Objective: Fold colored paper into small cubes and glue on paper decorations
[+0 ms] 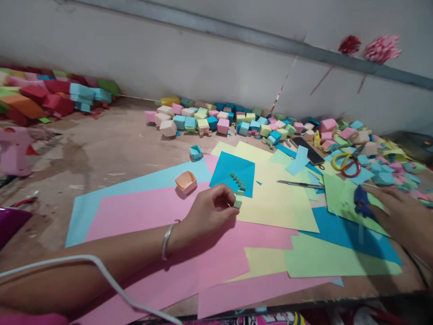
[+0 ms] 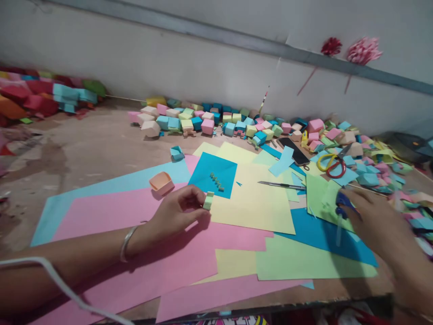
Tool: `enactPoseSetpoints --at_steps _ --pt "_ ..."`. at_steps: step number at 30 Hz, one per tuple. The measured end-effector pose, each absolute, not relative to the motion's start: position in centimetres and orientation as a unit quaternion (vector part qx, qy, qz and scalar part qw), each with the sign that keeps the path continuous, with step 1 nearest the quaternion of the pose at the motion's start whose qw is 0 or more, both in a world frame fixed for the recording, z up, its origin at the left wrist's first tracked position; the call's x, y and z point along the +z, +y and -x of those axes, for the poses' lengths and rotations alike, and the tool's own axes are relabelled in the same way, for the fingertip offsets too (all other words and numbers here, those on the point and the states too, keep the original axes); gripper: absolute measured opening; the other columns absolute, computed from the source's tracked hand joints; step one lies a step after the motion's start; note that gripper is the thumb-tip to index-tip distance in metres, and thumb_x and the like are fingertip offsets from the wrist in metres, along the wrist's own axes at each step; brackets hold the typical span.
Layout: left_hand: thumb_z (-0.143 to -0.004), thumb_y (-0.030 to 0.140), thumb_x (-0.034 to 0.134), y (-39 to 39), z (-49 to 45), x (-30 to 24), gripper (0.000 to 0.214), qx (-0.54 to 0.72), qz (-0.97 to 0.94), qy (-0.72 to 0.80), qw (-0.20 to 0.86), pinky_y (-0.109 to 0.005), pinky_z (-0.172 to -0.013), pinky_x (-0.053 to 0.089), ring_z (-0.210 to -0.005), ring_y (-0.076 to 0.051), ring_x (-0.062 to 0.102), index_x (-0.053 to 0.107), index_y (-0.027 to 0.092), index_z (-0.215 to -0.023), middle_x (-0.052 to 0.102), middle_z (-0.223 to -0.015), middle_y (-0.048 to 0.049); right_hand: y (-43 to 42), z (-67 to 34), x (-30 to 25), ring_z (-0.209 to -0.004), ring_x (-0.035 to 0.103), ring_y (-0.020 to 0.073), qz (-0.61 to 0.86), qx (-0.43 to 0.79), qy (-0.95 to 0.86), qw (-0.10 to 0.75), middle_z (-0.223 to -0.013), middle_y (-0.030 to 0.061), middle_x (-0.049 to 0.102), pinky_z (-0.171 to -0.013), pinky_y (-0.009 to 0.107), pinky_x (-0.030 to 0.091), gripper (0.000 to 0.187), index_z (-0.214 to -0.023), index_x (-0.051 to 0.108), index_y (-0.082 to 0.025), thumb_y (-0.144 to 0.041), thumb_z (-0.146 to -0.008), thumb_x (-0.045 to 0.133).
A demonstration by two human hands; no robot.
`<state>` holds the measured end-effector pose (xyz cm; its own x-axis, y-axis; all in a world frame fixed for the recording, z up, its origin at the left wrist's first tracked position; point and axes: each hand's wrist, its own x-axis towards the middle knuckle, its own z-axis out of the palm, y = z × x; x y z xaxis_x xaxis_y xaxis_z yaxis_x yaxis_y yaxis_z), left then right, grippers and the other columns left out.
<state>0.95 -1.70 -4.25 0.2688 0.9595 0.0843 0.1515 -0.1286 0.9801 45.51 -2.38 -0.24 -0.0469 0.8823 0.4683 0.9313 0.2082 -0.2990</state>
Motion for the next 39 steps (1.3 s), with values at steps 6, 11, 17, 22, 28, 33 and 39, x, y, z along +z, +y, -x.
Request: enactPoseSetpoints --at_steps 6,11,17,22,28,33,39 --pt "-0.069 0.015 0.066 -1.5 -1.1 -3.5 0.012 0.423 -0.564 0.434 0.561 -0.024 -0.054 0.050 -0.059 -0.010 0.058 0.055 0.018 -0.072 0.058 -0.068 0.0024 -3.5 -25.3 0.5 -0.087 0.064 0.0185 0.469 0.267 -0.789 0.293 -0.101 0.0073 0.065 -0.072 0.033 0.054 0.016 -0.099 0.069 -0.024 -0.027 -0.086 0.060" --pt "-0.070 0.018 0.067 -1.6 -0.8 -3.4 0.009 0.452 -0.558 0.434 0.545 -0.027 -0.062 0.052 -0.064 -0.012 0.060 0.059 0.018 -0.071 0.061 -0.069 0.0010 -2.1 -18.6 -1.6 -0.076 0.060 0.0152 0.445 0.359 -0.714 0.405 -0.087 0.0052 0.063 -0.061 0.028 0.052 0.007 -0.081 0.067 -0.020 -0.026 -0.081 0.064" --pt "-0.072 0.019 0.067 -1.5 -0.8 -3.1 0.008 0.473 -0.566 0.427 0.524 -0.027 -0.066 0.053 -0.067 -0.012 0.061 0.059 0.017 -0.071 0.063 -0.071 0.0004 -1.5 -17.2 -1.8 -0.073 0.056 0.0147 0.420 0.331 -0.711 0.456 -0.084 0.0047 0.059 -0.061 0.028 0.049 0.005 -0.076 0.064 -0.019 -0.023 -0.079 0.066" --pt "-0.079 0.017 0.062 0.2 1.2 -0.3 0.003 0.402 -0.711 0.429 0.386 -0.029 -0.075 0.054 -0.080 -0.015 0.064 0.062 0.018 -0.081 0.068 -0.087 -0.0042 -0.8 -17.9 -1.5 -0.078 0.063 0.0167 0.431 0.414 -0.637 0.487 -0.083 0.0045 0.065 -0.070 0.031 0.051 0.009 -0.081 0.062 -0.019 -0.027 -0.083 0.064" --pt "-0.067 0.022 0.077 3.9 8.2 4.3 0.011 0.123 -0.907 0.398 0.062 -0.042 -0.092 0.042 -0.108 -0.029 0.056 0.066 0.022 -0.067 0.065 -0.111 -0.0067 0.8 -18.4 -2.0 -0.063 0.064 0.0140 0.441 0.522 -0.549 0.481 -0.076 0.0034 0.068 -0.057 0.027 0.048 0.014 -0.085 0.057 -0.018 -0.030 -0.084 0.062" --pt "-0.080 0.028 0.064 5.6 9.7 4.2 0.007 0.138 -0.897 0.414 0.074 -0.033 -0.087 0.044 -0.098 -0.021 0.060 0.068 0.023 -0.081 0.067 -0.109 -0.0054 1.3 -17.7 -3.9 -0.065 0.063 0.0134 0.457 0.531 -0.533 0.474 -0.072 0.0007 0.065 -0.065 0.029 0.051 0.012 -0.083 0.058 -0.018 -0.028 -0.080 0.064" --pt "-0.086 0.030 0.056 10.2 10.6 -0.1 0.017 0.199 -0.879 0.433 0.035 -0.032 -0.083 0.042 -0.090 -0.020 0.060 0.068 0.021 -0.092 0.070 -0.102 -0.0064 0.7 -17.3 -5.0 -0.060 0.056 0.0113 0.461 0.501 -0.573 0.456 -0.067 -0.0018 0.058 -0.057 0.026 0.046 0.013 -0.078 0.058 -0.018 -0.030 -0.078 0.065"
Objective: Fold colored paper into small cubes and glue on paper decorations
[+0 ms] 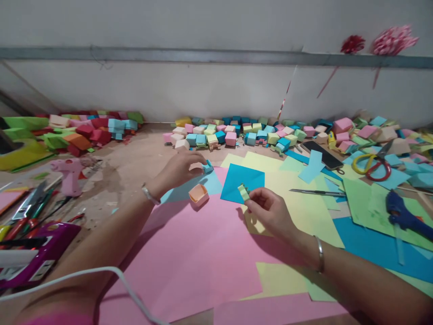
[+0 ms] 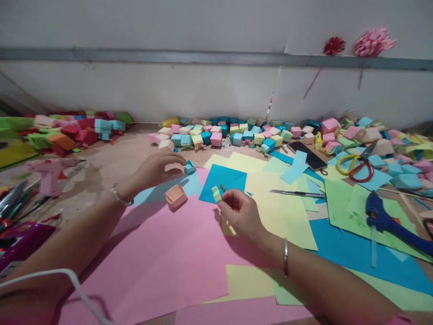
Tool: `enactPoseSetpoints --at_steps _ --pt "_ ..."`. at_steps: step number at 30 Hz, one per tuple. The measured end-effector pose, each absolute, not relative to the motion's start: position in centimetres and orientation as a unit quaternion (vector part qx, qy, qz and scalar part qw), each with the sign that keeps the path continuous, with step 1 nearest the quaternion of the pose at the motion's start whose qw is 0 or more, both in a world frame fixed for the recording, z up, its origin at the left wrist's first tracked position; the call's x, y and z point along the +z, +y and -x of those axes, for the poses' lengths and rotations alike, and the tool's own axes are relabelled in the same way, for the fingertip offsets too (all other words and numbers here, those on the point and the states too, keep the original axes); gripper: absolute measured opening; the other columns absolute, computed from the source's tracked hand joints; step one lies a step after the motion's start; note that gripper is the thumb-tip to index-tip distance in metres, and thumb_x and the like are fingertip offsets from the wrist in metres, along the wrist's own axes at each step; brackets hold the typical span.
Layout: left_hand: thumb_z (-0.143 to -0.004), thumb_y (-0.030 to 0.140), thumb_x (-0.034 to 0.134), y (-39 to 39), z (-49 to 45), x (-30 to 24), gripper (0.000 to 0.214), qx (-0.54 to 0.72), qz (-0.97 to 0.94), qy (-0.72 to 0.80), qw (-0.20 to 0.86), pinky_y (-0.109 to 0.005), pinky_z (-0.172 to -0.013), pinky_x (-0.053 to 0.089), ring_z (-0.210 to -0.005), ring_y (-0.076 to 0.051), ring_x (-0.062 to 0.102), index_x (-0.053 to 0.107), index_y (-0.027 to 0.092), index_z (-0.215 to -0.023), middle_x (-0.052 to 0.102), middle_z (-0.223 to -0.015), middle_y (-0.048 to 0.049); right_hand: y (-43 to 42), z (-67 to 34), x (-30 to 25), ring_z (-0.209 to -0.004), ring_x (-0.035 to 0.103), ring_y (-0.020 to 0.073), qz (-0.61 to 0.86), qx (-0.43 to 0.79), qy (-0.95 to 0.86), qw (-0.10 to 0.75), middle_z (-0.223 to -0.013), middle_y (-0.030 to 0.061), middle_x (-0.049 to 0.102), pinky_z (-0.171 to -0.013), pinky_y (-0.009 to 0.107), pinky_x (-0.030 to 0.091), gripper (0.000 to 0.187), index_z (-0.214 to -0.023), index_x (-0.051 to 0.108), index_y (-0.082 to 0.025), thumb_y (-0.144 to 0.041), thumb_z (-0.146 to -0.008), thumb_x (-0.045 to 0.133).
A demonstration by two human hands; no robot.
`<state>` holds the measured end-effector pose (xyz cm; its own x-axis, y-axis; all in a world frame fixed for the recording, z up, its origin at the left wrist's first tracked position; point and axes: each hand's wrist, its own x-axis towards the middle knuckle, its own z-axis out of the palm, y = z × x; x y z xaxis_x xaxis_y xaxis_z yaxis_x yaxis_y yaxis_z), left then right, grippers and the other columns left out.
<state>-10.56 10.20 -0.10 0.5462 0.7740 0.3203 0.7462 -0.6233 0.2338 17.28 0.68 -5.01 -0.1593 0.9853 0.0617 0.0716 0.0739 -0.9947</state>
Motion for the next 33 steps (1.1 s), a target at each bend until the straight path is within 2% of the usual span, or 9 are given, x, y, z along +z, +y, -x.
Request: enactPoseSetpoints --at_steps 2,8,13,14,17,19,22,28,33 --pt "-0.084 0.030 0.058 11.7 11.6 -1.8 0.018 0.194 -0.881 0.430 0.040 -0.034 -0.082 0.042 -0.091 -0.022 0.059 0.070 0.020 -0.091 0.069 -0.107 -0.0083 0.4 -17.2 -5.4 -0.060 0.054 0.0106 0.450 0.495 -0.592 0.449 -0.068 -0.0016 0.058 -0.056 0.025 0.045 0.013 -0.078 0.059 -0.018 -0.030 -0.079 0.065" --pt "-0.077 0.035 0.066 13.1 12.8 -4.1 0.018 0.234 -0.858 0.453 0.060 -0.041 -0.088 0.040 -0.093 -0.025 0.052 0.070 0.019 -0.070 0.064 -0.106 -0.0112 -0.1 -17.0 -5.9 -0.061 0.054 0.0102 0.422 0.505 -0.617 0.432 -0.069 -0.0017 0.059 -0.057 0.025 0.044 0.009 -0.079 0.059 -0.018 -0.026 -0.080 0.064" --pt "-0.087 0.039 0.056 10.9 10.8 -1.6 0.026 0.325 -0.816 0.465 0.112 -0.038 -0.088 0.045 -0.098 -0.023 0.056 0.066 0.018 -0.075 0.062 -0.106 -0.0092 0.0 -17.2 -4.5 -0.056 0.061 0.0121 0.408 0.550 -0.571 0.453 -0.065 -0.0014 0.062 -0.053 0.025 0.048 0.013 -0.079 0.051 -0.020 -0.028 -0.084 0.059" --pt "-0.089 0.040 0.053 10.1 10.0 -0.8 0.027 0.339 -0.805 0.464 0.148 -0.035 -0.083 0.048 -0.093 -0.020 0.058 0.065 0.019 -0.077 0.063 -0.102 -0.0076 0.0 -17.3 -4.0 -0.055 0.060 0.0118 0.409 0.542 -0.571 0.462 -0.064 -0.0014 0.062 -0.052 0.025 0.048 0.013 -0.080 0.051 -0.020 -0.028 -0.085 0.059" --pt "-0.082 0.042 0.065 7.1 7.4 1.2 0.024 0.402 -0.632 0.482 0.455 -0.034 -0.079 0.052 -0.078 -0.016 0.059 0.065 0.018 -0.077 0.063 -0.082 -0.0023 0.2 -17.7 -2.2 -0.053 0.057 0.0104 0.421 0.474 -0.587 0.503 -0.063 -0.0019 0.060 -0.051 0.025 0.047 0.008 -0.081 0.056 -0.018 -0.024 -0.082 0.061" --pt "-0.075 0.039 0.074 5.2 5.5 1.7 0.022 0.405 -0.563 0.476 0.541 -0.033 -0.080 0.053 -0.080 -0.017 0.061 0.068 0.018 -0.076 0.064 -0.082 -0.0023 0.2 -17.8 -1.2 -0.053 0.055 0.0101 0.421 0.427 -0.597 0.533 -0.063 -0.0018 0.059 -0.051 0.025 0.045 0.006 -0.080 0.058 -0.018 -0.023 -0.080 0.062" --pt "-0.073 0.037 0.076 3.0 3.3 1.7 0.021 0.409 -0.512 0.452 0.606 -0.029 -0.078 0.052 -0.078 -0.015 0.060 0.071 0.017 -0.076 0.065 -0.079 -0.0022 0.1 -17.9 -0.6 -0.052 0.054 0.0099 0.413 0.394 -0.605 0.556 -0.062 -0.0016 0.058 -0.049 0.024 0.045 0.006 -0.079 0.060 -0.017 -0.022 -0.077 0.063" --pt "-0.077 0.041 0.073 0.9 1.2 0.2 0.025 0.406 -0.492 0.459 0.619 -0.028 -0.084 0.048 -0.092 -0.018 0.060 0.075 0.019 -0.089 0.068 -0.096 -0.0060 0.2 -17.2 -1.8 -0.047 0.043 0.0068 0.444 0.371 -0.605 0.547 -0.054 -0.0047 0.051 -0.045 0.021 0.037 0.005 -0.070 0.060 -0.016 -0.019 -0.074 0.061" --pt "-0.083 0.037 0.067 0.5 1.1 -0.5 0.018 0.436 -0.580 0.470 0.503 -0.030 -0.087 0.045 -0.105 -0.021 0.054 0.077 0.022 -0.084 0.060 -0.111 -0.0061 0.1 -16.7 -2.2 -0.045 0.035 0.0053 0.465 0.353 -0.618 0.527 -0.049 -0.0075 0.041 -0.044 0.019 0.030 0.012 -0.061 0.053 -0.017 -0.017 -0.069 0.060"
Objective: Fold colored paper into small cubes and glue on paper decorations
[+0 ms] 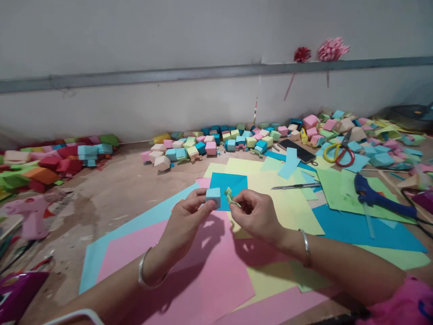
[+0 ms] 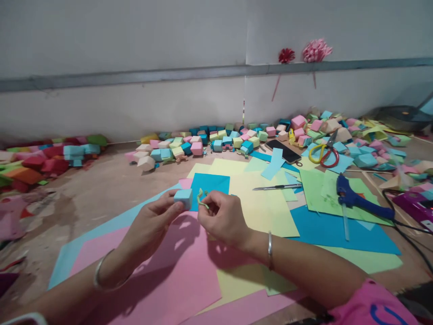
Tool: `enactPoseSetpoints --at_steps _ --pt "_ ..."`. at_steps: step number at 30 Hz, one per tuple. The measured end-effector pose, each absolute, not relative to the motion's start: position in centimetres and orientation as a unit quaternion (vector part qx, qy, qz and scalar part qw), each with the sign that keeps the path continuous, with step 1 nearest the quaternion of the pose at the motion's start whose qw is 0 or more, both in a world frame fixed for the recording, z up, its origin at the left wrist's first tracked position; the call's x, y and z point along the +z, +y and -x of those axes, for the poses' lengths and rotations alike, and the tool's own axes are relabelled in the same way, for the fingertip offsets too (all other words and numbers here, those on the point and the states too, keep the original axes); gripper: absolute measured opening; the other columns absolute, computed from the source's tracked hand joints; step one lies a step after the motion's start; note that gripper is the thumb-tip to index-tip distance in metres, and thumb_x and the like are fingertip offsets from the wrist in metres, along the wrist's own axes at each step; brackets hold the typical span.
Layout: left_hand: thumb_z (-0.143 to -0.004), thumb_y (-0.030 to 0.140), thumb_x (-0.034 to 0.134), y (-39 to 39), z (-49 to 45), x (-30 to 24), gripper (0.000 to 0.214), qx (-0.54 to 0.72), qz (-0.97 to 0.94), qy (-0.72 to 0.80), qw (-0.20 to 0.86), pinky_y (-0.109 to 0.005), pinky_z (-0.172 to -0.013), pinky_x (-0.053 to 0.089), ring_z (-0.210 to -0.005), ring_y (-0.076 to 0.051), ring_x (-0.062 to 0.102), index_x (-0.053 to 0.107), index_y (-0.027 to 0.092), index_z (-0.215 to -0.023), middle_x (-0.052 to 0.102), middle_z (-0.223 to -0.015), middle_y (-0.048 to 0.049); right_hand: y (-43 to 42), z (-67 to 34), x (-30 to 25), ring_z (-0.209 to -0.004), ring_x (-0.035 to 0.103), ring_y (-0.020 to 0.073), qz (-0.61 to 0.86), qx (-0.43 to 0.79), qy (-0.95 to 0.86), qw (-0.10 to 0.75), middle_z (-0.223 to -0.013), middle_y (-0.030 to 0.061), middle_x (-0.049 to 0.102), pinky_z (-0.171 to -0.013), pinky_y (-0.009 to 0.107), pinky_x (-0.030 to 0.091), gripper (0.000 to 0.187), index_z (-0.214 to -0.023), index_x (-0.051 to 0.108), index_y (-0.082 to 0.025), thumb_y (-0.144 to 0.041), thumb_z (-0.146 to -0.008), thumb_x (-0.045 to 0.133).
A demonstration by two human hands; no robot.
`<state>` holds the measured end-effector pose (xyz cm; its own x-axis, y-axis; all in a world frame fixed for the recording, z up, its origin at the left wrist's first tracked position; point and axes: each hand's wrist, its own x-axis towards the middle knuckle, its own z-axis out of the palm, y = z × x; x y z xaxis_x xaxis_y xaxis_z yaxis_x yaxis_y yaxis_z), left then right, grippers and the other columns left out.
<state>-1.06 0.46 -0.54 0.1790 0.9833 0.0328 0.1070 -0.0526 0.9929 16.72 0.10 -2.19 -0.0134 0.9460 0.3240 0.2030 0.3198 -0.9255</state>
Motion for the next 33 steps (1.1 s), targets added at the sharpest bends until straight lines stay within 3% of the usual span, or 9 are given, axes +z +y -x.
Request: enactPoseSetpoints --at_steps 11,20,27,33 --pt "-0.082 0.036 0.066 0.13 1.13 -0.96 0.016 0.422 -0.692 0.480 0.337 -0.035 -0.087 0.040 -0.103 -0.022 0.054 0.077 0.027 -0.075 0.059 -0.104 -0.0046 -0.17 -16.36 -2.29 -0.046 0.036 0.0056 0.466 0.307 -0.646 0.521 -0.048 -0.0069 0.041 -0.045 0.019 0.030 0.013 -0.057 0.052 -0.017 -0.016 -0.069 0.057" --pt "-0.082 0.033 0.067 -0.05 0.83 -0.62 0.012 0.431 -0.687 0.461 0.361 -0.033 -0.090 0.042 -0.102 -0.021 0.052 0.078 0.029 -0.081 0.057 -0.106 -0.0047 -0.21 -16.37 -2.15 -0.046 0.037 0.0060 0.456 0.301 -0.661 0.514 -0.050 -0.0061 0.044 -0.045 0.020 0.031 0.013 -0.058 0.054 -0.018 -0.015 -0.070 0.056" --pt "-0.084 0.031 0.066 0.13 1.06 -0.87 0.013 0.420 -0.689 0.456 0.375 -0.032 -0.088 0.042 -0.103 -0.021 0.054 0.078 0.032 -0.090 0.057 -0.108 -0.0044 -0.25 -16.30 -2.70 -0.050 0.041 0.0078 0.439 0.318 -0.664 0.516 -0.055 -0.0042 0.050 -0.049 0.021 0.035 0.011 -0.071 0.066 -0.018 -0.016 -0.077 0.056" --pt "-0.084 0.032 0.066 0.41 1.21 -1.09 0.013 0.418 -0.674 0.457 0.403 -0.033 -0.090 0.043 -0.106 -0.023 0.055 0.078 0.030 -0.088 0.060 -0.110 -0.0052 -0.25 -16.47 -2.49 -0.055 0.043 0.0095 0.414 0.324 -0.683 0.507 -0.061 -0.0023 0.054 -0.055 0.024 0.038 0.014 -0.074 0.065 -0.018 -0.017 -0.081 0.053"
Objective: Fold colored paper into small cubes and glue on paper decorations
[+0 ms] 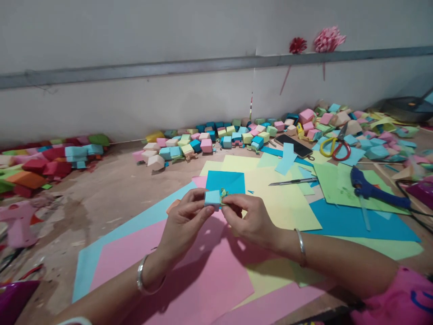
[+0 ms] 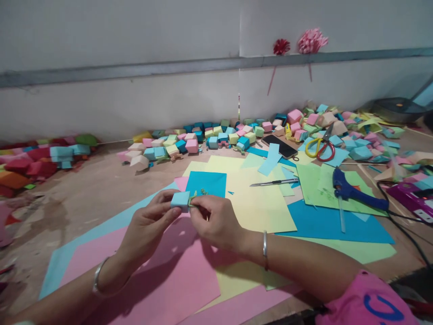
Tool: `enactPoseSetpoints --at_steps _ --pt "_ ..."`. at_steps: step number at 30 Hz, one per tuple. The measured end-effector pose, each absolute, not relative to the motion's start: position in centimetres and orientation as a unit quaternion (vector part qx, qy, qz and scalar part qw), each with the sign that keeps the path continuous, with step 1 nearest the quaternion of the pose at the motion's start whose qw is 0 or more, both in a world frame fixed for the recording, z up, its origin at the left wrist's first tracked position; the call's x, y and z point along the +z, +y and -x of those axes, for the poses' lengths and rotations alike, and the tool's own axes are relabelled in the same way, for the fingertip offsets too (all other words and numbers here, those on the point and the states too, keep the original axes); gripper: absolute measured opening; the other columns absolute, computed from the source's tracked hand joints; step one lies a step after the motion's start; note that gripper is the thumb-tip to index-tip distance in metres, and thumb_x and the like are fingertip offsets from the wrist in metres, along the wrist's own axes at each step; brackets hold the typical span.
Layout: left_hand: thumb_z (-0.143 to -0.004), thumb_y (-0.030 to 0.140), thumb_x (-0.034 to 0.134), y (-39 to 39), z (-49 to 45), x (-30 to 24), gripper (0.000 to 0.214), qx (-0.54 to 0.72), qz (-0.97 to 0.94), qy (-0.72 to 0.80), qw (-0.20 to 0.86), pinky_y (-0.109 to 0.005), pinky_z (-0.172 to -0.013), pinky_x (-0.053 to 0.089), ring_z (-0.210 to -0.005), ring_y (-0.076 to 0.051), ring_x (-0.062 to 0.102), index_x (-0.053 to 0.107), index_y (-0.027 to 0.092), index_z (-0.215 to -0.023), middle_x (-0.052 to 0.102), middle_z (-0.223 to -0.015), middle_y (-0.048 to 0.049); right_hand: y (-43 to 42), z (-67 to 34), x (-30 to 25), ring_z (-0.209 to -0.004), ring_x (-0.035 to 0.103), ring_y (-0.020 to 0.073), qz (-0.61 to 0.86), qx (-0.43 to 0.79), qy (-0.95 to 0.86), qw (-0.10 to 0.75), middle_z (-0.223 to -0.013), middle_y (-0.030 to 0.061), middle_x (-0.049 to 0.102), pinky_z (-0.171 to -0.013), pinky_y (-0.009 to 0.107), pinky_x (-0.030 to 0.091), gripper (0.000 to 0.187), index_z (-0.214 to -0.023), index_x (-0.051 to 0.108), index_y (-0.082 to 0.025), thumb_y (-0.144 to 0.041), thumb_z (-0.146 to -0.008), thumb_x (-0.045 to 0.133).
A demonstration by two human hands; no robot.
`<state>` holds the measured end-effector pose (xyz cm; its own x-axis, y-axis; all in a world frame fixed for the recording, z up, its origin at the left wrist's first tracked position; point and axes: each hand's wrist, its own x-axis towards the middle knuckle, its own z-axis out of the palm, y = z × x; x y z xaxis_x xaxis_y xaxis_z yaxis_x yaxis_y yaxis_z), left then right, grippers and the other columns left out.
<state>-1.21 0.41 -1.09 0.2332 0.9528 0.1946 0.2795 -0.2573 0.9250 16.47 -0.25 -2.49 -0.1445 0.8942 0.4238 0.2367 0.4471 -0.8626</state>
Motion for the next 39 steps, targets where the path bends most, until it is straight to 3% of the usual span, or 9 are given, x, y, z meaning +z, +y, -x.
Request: enactPoseSetpoints --at_steps 5,14,19,39 --pt "-0.082 0.035 0.066 0.47 1.22 -1.24 0.015 0.411 -0.651 0.461 0.440 -0.032 -0.088 0.046 -0.104 -0.023 0.055 0.078 0.026 -0.081 0.061 -0.111 -0.0060 -0.09 -16.76 -2.27 -0.054 0.039 0.0090 0.405 0.337 -0.701 0.480 -0.057 -0.0046 0.045 -0.053 0.023 0.034 0.016 -0.068 0.057 -0.019 -0.015 -0.082 0.050" --pt "-0.087 0.034 0.060 0.56 1.54 -1.56 0.019 0.377 -0.671 0.440 0.462 -0.029 -0.086 0.045 -0.101 -0.021 0.054 0.074 0.025 -0.078 0.060 -0.103 -0.0050 -0.01 -17.08 -2.04 -0.056 0.045 0.0093 0.372 0.326 -0.743 0.451 -0.064 -0.0024 0.055 -0.056 0.023 0.036 0.014 -0.073 0.053 -0.019 -0.016 -0.085 0.048" --pt "-0.086 0.033 0.062 0.36 1.54 -1.44 0.018 0.385 -0.676 0.451 0.437 -0.029 -0.084 0.045 -0.100 -0.021 0.055 0.075 0.026 -0.076 0.058 -0.105 -0.0042 0.13 -17.07 -2.46 -0.056 0.052 0.0097 0.364 0.364 -0.729 0.452 -0.063 -0.0025 0.059 -0.058 0.023 0.041 0.013 -0.076 0.055 -0.019 -0.016 -0.087 0.050" --pt "-0.083 0.027 0.066 -0.03 1.63 -1.56 0.012 0.414 -0.713 0.445 0.350 -0.031 -0.081 0.045 -0.091 -0.020 0.058 0.076 0.028 -0.076 0.064 -0.101 -0.0042 -0.05 -17.14 -2.44 -0.059 0.055 0.0092 0.342 0.427 -0.703 0.455 -0.068 -0.0018 0.062 -0.059 0.024 0.045 0.012 -0.083 0.063 -0.020 -0.019 -0.088 0.052"
